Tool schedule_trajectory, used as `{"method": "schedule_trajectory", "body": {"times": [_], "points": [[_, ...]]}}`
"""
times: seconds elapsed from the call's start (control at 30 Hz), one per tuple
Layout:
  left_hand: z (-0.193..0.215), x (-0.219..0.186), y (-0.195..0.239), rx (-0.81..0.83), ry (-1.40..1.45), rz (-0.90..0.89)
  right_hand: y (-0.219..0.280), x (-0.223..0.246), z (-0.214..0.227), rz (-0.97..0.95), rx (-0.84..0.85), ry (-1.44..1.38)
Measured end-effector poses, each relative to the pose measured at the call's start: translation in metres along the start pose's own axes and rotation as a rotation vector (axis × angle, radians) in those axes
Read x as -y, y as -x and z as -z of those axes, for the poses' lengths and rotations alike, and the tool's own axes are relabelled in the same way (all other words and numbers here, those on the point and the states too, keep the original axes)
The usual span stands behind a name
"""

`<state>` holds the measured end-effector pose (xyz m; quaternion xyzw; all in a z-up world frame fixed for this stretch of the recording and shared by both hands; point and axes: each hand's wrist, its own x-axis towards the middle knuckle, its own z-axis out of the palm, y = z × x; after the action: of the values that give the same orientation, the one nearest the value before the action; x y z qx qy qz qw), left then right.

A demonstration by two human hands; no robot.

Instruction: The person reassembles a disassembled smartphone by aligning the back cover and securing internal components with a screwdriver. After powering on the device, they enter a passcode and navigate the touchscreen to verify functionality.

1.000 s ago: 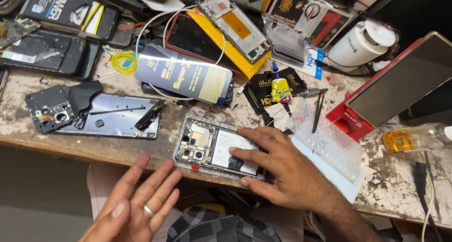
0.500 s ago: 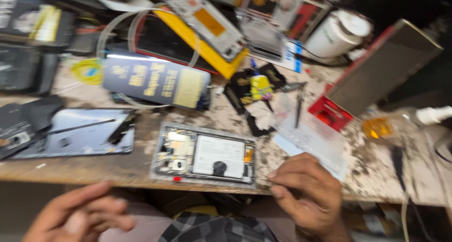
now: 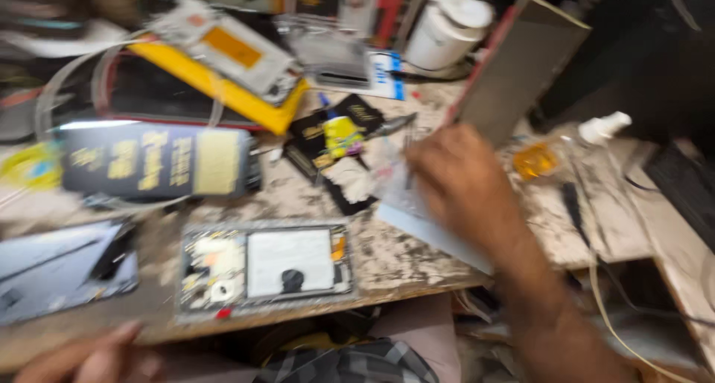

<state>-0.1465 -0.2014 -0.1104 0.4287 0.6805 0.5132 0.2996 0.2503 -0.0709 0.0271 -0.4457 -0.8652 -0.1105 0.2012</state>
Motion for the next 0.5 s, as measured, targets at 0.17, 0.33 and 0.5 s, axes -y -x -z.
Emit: {"method": "schedule_trajectory", "body": {"times": [0.17, 0.33, 0.5], "points": [[-0.018, -0.032, -0.002, -0.041, 0.365, -0.307, -0.069, -0.025, -0.014, 0.156, 0.329, 0.427], [-0.015, -0.041, -0.005, 0.02, 0.401, -0.403, -0.089, -0.019, -0.024, 0.126, 0.55, 0.423], [-0.011, -0.038, -0.008, 0.063, 0.428, -0.395, -0.091, -0.02, -0.032, 0.104, 0.601, 0.428]]}}
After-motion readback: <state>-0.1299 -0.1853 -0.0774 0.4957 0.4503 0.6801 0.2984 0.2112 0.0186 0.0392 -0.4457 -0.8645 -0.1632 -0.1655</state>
